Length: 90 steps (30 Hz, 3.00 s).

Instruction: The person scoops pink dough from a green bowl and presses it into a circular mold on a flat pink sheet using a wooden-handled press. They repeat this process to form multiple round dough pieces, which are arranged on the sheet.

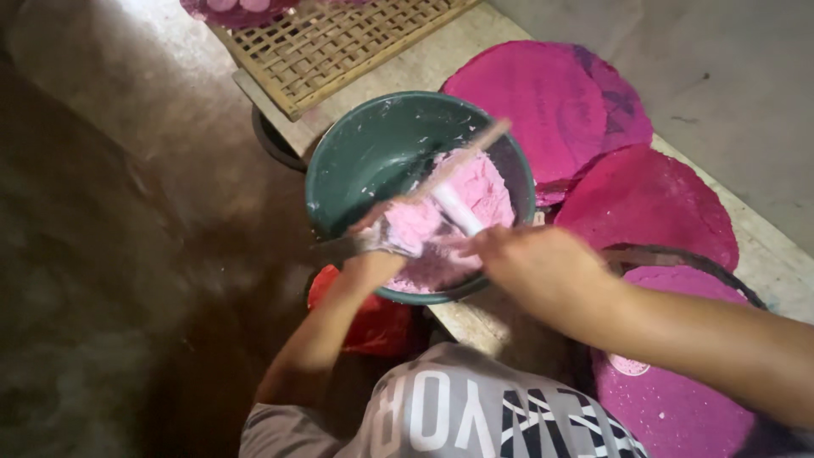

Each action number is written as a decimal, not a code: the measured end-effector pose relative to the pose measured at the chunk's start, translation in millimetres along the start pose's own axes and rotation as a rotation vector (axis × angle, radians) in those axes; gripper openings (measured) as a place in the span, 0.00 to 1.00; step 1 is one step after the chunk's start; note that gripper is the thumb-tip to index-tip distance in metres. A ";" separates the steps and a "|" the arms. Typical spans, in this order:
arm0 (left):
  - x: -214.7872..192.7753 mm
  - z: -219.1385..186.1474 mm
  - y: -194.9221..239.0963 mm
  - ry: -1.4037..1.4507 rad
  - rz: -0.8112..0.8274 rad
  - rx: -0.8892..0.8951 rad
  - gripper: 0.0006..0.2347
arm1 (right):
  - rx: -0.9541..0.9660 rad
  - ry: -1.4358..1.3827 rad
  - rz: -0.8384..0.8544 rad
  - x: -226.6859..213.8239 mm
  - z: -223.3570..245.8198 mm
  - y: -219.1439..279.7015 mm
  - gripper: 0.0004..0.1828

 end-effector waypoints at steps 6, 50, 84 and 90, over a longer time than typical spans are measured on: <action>-66.0 -23.6 10.1 0.325 -0.268 0.197 0.24 | 0.010 0.075 -0.040 -32.1 -8.8 -2.6 0.16; -91.3 -34.5 -11.6 0.082 -0.563 -0.080 0.30 | 0.330 -1.123 -0.363 121.3 19.6 -23.9 0.27; -30.7 89.6 -22.7 0.721 -0.363 -0.282 0.09 | 0.364 -1.695 -0.038 174.7 -20.4 6.4 0.27; 23.6 -44.1 14.7 1.972 0.482 -0.318 0.10 | 0.225 -1.359 -0.722 118.9 -31.0 4.5 0.43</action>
Point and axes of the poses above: each hand's wrist, its own y-axis away from the middle knuckle, its own x-axis out of the palm, z = x × y, the point moved 5 cm from there along -y, towards the middle knuckle, and after that the axes turned 1 degree about -x, right-handed, at the moved point
